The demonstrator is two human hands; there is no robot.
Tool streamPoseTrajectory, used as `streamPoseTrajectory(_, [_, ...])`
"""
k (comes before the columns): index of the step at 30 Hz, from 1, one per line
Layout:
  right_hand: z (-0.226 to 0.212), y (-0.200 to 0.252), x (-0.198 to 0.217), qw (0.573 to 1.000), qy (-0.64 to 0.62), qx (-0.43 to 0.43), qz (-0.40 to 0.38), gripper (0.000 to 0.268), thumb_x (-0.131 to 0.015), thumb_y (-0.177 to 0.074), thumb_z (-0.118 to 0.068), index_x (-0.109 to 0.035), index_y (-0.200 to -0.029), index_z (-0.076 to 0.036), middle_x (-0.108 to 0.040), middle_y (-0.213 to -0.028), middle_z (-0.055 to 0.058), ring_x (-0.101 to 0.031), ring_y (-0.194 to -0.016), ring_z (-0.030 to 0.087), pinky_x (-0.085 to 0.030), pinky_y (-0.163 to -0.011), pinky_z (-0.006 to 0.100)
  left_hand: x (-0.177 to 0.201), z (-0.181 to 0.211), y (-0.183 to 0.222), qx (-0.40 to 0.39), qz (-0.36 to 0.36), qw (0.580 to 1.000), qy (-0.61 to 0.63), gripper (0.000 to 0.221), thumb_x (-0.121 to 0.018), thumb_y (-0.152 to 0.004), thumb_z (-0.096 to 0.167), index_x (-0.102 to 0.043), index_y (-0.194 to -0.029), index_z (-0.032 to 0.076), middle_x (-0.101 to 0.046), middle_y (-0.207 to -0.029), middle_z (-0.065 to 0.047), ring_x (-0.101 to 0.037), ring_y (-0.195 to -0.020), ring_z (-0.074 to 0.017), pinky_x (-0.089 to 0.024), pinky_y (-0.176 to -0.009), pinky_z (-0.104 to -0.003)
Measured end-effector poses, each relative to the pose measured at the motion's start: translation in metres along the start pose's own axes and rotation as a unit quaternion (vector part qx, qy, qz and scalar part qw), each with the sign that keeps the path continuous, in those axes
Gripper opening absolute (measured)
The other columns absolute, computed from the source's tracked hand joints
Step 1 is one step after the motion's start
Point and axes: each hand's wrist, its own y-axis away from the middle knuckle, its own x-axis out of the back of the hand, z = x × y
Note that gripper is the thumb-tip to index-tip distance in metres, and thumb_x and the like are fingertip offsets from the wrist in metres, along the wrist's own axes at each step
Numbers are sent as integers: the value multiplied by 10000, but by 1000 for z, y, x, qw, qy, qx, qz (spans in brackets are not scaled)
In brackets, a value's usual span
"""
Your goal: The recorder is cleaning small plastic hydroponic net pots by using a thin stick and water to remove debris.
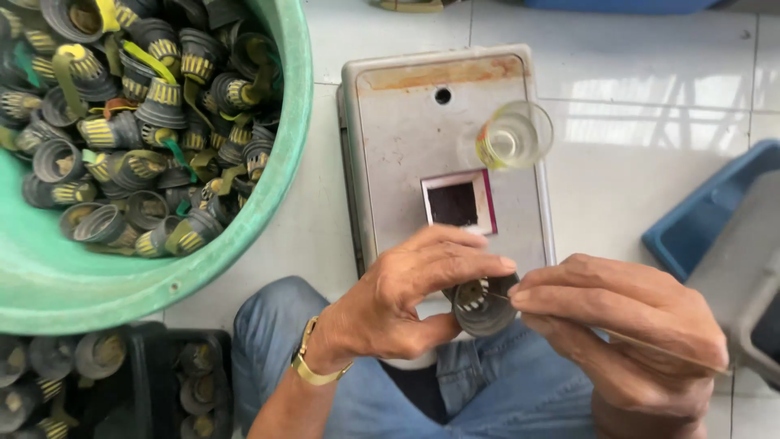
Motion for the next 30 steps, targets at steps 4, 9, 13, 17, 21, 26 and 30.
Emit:
streamPoseTrajectory(4, [-67, 18, 4, 988, 26, -150, 4, 257, -793, -650, -9, -685, -880, 33, -724, -869, 149, -766, -818, 252, -605, -676, 309, -24, 44, 26, -23, 27, 978, -206, 676, -742, -641, -61, -658, -1303, 46, -715, -1250, -122, -704, -1097, -313, -597, -954, -348])
streamPoseTrajectory(9, [-103, 48, 7, 986, 1, -162, 39, 212, -792, -715, -1, -707, -909, 14, -738, -872, 124, -758, -797, 211, -580, -666, 289, -51, 80, 59, -55, 42, 958, -278, 573, -780, -720, -33, -634, -1273, -1, -650, -1301, -204, -701, -1119, -356, -606, -961, -405])
streamPoseTrajectory(13, [-120, 65, 9, 990, 18, -130, 48, 197, -811, -770, -23, -722, -942, 9, -738, -855, 101, -754, -769, 196, -569, -640, 280, -68, 98, 79, -58, 48, 949, -307, 509, -787, -747, -28, -624, -1230, -28, -618, -1349, -230, -710, -1086, -363, -617, -922, -401])
streamPoseTrajectory(17, [-135, 71, 8, 988, 39, -135, 69, 168, -825, -781, -35, -721, -909, 0, -743, -837, 103, -749, -732, 187, -560, -622, 273, -76, 111, 86, -81, 41, 938, -334, 513, -775, -719, -29, -624, -1208, -55, -604, -1347, -236, -708, -1078, -379, -616, -910, -404])
streamPoseTrajectory(21, [-141, 78, 6, 983, 44, -136, 114, 163, -835, -818, -25, -710, -916, 15, -735, -848, 99, -743, -762, 178, -579, -647, 261, -83, 116, 90, -91, 44, 930, -352, 482, -777, -733, -22, -634, -1193, -47, -618, -1351, -224, -725, -1050, -355, -622, -894, -387])
streamPoseTrajectory(26, [-145, 86, 3, 977, 33, -168, 128, 169, -853, -792, -10, -718, -885, 34, -738, -801, 104, -729, -699, 151, -563, -611, 260, -88, 117, 94, -85, 40, 936, -338, 480, -796, -729, 0, -642, -1182, -43, -622, -1335, -233, -728, -982, -344, -617, -842, -379])
streamPoseTrajectory(30, [-150, 91, 7, 972, -69, -188, 124, 218, -806, -799, 21, -722, -999, 43, -748, -867, 113, -738, -772, 155, -574, -663, 238, -92, 114, 97, -77, 33, 935, -345, 449, -798, -730, 19, -644, -1149, -33, -625, -1314, -225, -728, -934, -330, -615, -813, -374])
